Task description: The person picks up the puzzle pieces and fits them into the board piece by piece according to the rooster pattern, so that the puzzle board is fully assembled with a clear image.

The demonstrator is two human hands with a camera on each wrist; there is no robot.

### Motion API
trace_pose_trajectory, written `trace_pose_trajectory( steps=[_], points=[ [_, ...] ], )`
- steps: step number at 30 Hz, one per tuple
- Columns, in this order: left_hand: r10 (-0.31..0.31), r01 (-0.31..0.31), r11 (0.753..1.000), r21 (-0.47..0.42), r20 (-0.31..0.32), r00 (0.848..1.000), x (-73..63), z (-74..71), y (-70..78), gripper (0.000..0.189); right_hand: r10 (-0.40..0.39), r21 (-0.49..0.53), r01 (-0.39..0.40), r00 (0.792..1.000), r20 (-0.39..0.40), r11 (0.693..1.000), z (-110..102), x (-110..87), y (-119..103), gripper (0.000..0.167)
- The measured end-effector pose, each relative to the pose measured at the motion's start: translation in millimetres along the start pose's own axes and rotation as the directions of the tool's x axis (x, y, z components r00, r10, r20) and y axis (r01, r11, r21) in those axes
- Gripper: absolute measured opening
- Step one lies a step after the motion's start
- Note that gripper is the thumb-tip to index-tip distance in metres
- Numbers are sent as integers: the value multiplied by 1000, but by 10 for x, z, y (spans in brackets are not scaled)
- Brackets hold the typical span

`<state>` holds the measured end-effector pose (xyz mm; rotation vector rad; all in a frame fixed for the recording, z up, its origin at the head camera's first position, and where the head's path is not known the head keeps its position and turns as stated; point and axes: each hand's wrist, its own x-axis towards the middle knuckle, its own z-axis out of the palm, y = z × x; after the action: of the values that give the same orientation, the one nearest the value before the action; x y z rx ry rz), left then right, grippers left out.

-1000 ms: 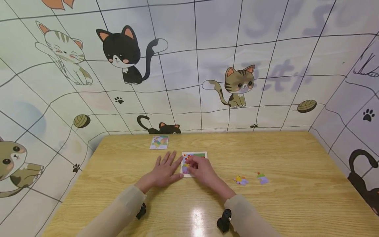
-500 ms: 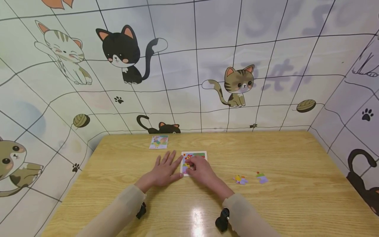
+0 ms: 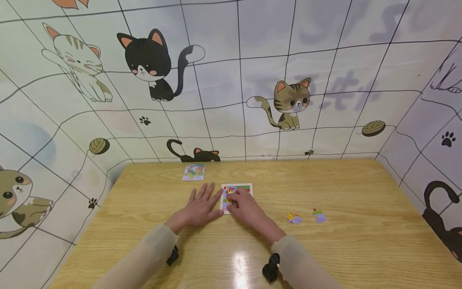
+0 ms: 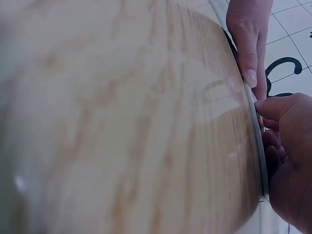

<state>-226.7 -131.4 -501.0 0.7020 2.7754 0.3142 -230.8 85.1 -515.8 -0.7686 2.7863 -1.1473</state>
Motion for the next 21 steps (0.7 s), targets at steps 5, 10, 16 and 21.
trace_pose_trajectory(
  steps=[5, 10, 16, 21],
  points=[
    [-1, 1, 1000, -1, 0, 1000, 22, 16, -18, 77, -30, -17, 30, 1000, 8, 999, -7, -9, 7, 31],
    [6, -6, 1000, -2, -17, 1000, 57, 104, -77, 78, -44, -7, 44, 999, -5, 999, -10, -18, 4, 25],
    [14, -14, 1000, -3, -22, 1000, 51, 114, -91, 79, -66, -34, 66, 998, -1, 997, -18, -25, -11, 23],
    [21, -21, 1000, -16, -15, 1000, 50, 93, -87, 79, -78, -35, 79, 997, 11, 996, -30, -21, -34, 23]
  ],
)
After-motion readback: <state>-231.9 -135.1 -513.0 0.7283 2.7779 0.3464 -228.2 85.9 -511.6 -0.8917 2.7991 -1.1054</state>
